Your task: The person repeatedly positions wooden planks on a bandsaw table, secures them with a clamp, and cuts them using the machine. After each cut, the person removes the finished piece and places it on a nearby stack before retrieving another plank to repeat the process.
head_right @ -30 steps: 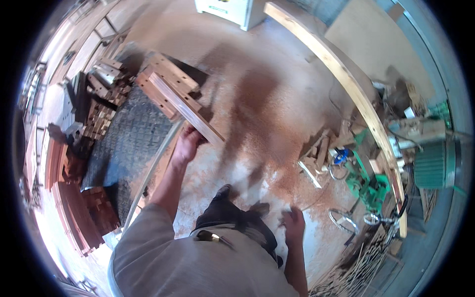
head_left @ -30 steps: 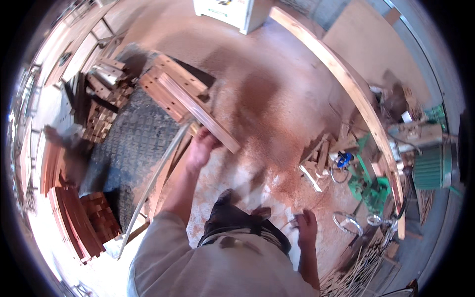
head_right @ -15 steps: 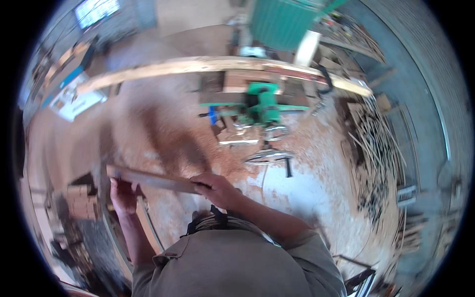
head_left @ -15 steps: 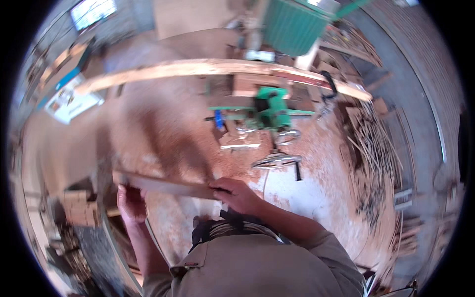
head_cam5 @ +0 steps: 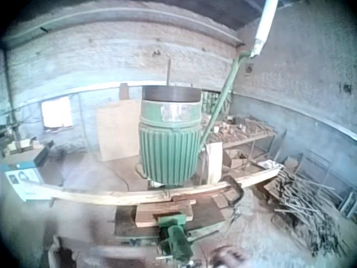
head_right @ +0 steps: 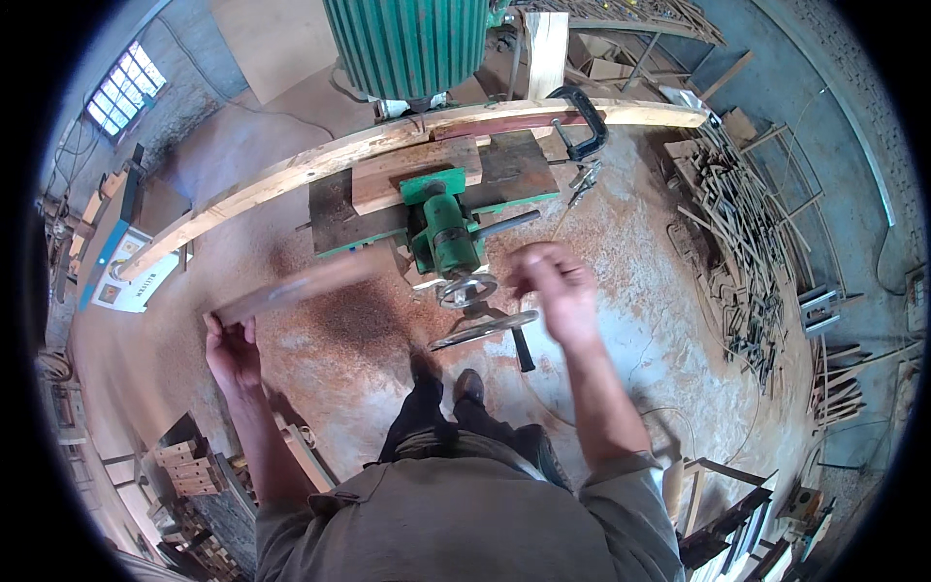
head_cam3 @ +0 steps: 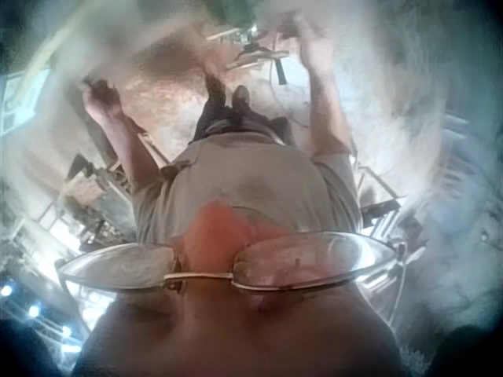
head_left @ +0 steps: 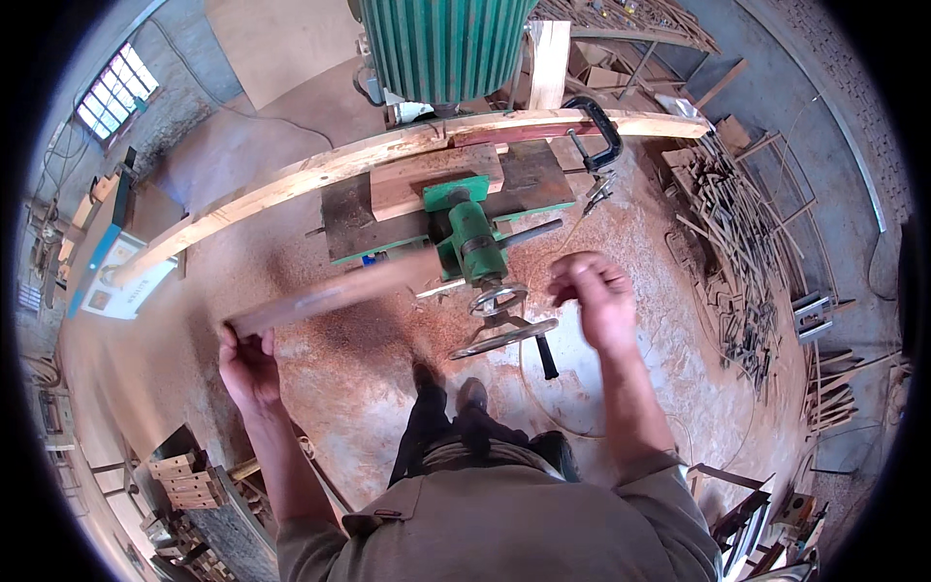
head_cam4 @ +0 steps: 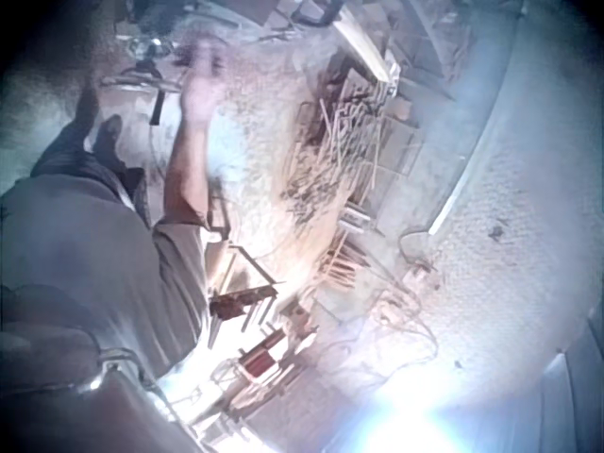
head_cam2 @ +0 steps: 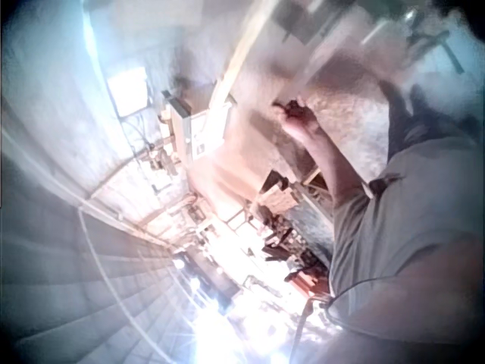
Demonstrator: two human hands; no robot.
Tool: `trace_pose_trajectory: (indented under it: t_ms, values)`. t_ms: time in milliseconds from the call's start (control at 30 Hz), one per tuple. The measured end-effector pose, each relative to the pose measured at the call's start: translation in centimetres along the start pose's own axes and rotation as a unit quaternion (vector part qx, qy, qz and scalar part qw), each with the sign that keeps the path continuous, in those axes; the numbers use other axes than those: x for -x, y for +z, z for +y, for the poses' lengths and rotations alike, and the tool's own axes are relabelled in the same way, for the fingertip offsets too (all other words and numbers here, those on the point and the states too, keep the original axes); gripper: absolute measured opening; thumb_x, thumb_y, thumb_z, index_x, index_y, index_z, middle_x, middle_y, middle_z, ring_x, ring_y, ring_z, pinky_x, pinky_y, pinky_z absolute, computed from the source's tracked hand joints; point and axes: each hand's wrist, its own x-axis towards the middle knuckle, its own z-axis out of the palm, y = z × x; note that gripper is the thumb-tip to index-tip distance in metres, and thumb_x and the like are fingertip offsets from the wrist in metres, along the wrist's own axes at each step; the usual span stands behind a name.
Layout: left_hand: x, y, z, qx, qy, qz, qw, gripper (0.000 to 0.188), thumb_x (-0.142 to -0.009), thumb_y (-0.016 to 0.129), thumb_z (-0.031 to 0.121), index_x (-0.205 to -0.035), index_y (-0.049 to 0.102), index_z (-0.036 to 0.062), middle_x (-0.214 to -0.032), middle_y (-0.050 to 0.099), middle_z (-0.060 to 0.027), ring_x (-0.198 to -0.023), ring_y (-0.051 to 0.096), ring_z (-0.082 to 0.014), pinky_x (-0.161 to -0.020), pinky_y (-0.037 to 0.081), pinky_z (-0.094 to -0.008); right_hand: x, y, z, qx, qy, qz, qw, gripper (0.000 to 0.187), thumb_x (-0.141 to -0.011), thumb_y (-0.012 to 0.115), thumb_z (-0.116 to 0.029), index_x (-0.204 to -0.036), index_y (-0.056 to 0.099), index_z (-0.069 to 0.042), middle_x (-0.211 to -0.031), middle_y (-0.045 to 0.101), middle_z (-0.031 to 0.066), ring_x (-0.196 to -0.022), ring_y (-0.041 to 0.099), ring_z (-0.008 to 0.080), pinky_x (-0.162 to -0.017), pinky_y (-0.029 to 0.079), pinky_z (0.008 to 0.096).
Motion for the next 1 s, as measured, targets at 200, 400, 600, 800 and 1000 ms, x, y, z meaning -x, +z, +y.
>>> trace_pose_trajectory:
  t_ms: [200,400,600,800,1000]
  values:
    - [-7.9,-2.4,-1.6,-0.003,-0.007,-0.100,0.995,0.031,-0.090,0.051,0.020,-0.116,0.051,0.0046,-0.114,0.057,-0.0120,-0.102,0.056,-0.0262,-0.081,0.053,-0.0374,-4.9,-10.2,1.3,0.103,0.096,0.139,0.980,0.024,-0.089,0.053,-0.017,-0.104,0.055,0.001,-0.093,0.062,0.0096,-0.070,0.059,0.0145,-0.057,0.049,0.0269]
    - [-11.3,-4.2,-2.7,0.041,-0.024,-0.012,0.999,0.030,-0.092,0.046,0.017,-0.118,0.050,0.0020,-0.122,0.052,-0.0164,-0.110,0.053,-0.0299,-0.089,0.050,-0.0421,-11.8,-16.4,4.1,0.132,0.118,0.186,0.967,0.047,-0.086,0.056,-0.017,-0.127,0.042,0.002,-0.109,0.058,0.0112,-0.090,0.056,0.0187,-0.069,0.049,0.0317]
    - [-10.7,-3.5,-1.1,0.057,-0.054,-0.175,0.981,0.029,-0.091,0.046,0.016,-0.116,0.052,0.0008,-0.124,0.051,-0.0149,-0.116,0.048,-0.0284,-0.097,0.043,-0.0440,-18.6,-22.1,8.9,0.089,0.153,0.198,0.964,0.065,-0.082,0.058,-0.016,-0.138,0.029,-0.003,-0.133,0.044,0.0110,-0.116,0.043,0.0242,-0.091,0.038,0.0402]
    - [-7.7,-6.5,0.3,-0.075,0.024,0.088,0.993,0.030,-0.094,0.039,0.020,-0.115,0.054,0.0039,-0.118,0.056,-0.0127,-0.111,0.053,-0.0272,-0.097,0.043,-0.0431,-23.9,-25.0,12.2,-0.031,0.235,0.002,0.971,0.038,-0.082,0.059,-0.017,-0.118,0.052,-0.007,-0.111,0.060,0.0046,-0.108,0.052,0.0177,-0.092,0.039,0.0389]
    - [-5.6,-5.9,-0.5,-0.088,0.047,0.104,0.990,0.025,-0.093,0.046,0.021,-0.104,0.059,0.0033,-0.109,0.061,-0.0127,-0.105,0.057,-0.0271,-0.094,0.046,-0.0461,-24.9,-23.5,8.1,0.029,0.180,-0.057,0.982,0.019,-0.078,0.064,-0.005,-0.096,0.058,-0.005,-0.090,0.064,0.0068,-0.084,0.061,0.0162,-0.073,0.049,0.0293]
